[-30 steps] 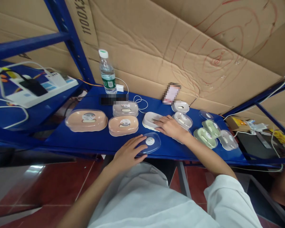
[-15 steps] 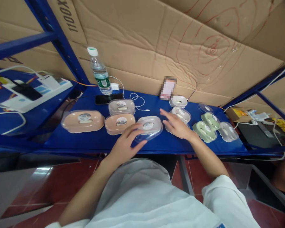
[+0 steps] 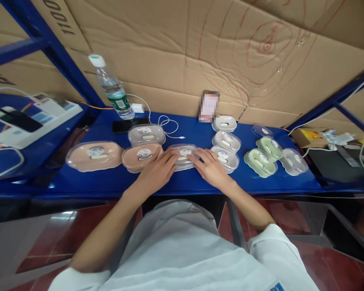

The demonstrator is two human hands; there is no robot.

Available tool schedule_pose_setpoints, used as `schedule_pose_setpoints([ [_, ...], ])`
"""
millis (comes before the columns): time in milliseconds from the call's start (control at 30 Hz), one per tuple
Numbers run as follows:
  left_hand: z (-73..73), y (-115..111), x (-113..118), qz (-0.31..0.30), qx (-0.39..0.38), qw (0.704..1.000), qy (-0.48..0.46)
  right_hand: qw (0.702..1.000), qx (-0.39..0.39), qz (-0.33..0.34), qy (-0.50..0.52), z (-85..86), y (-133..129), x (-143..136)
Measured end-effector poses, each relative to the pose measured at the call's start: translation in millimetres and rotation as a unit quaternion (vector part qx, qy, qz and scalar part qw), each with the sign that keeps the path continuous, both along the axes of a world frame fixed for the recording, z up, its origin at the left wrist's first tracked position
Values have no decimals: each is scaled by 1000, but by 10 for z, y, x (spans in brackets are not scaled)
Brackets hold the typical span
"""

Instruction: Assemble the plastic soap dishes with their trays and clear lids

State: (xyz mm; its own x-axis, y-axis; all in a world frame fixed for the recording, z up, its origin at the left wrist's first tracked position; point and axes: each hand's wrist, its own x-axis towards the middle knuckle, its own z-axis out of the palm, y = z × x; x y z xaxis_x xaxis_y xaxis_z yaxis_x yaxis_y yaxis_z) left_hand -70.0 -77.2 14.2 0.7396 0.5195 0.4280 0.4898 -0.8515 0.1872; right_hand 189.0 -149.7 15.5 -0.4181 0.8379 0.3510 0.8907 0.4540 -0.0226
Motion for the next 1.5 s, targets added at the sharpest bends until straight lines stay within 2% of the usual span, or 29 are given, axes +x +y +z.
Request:
schedule_pose_setpoints([
  [100,-35,-77,-32,-1,22,1000,-10,1000,12,5,25,-110,-19,-9],
  [267,-192,-169,-12,3,36,998,-48,999,-1,1,35,-251,-59,-13],
  [533,-345,-217,-65,-7,80,987,-138,997,1,49,67,-236,-71,-41],
  [700,-355,-318,-101,18,45,988,-144,990,-39,59,123,-230,-69,-54],
  [833,-403,-440,-106,75,18,985,-152,980,-52,95,164,-253,-68,-25],
  [1033,-534,-543,-55,125,4,965,-231,984,-24,111,137,-259,-85,-35],
  [1167,-529,-543,-51,113,12,971,-208,988,-18,97,119,-252,-91,-61],
  [1267,-491,-537,-63,98,-12,976,-192,991,-11,70,112,-253,-92,-68],
  [1367,-436,-509,-54,89,-42,978,-182,988,-7,49,147,-262,-82,-63],
  [1500,-363,-433,1,84,-31,982,-168,983,2,34,180,-284,-56,-47],
])
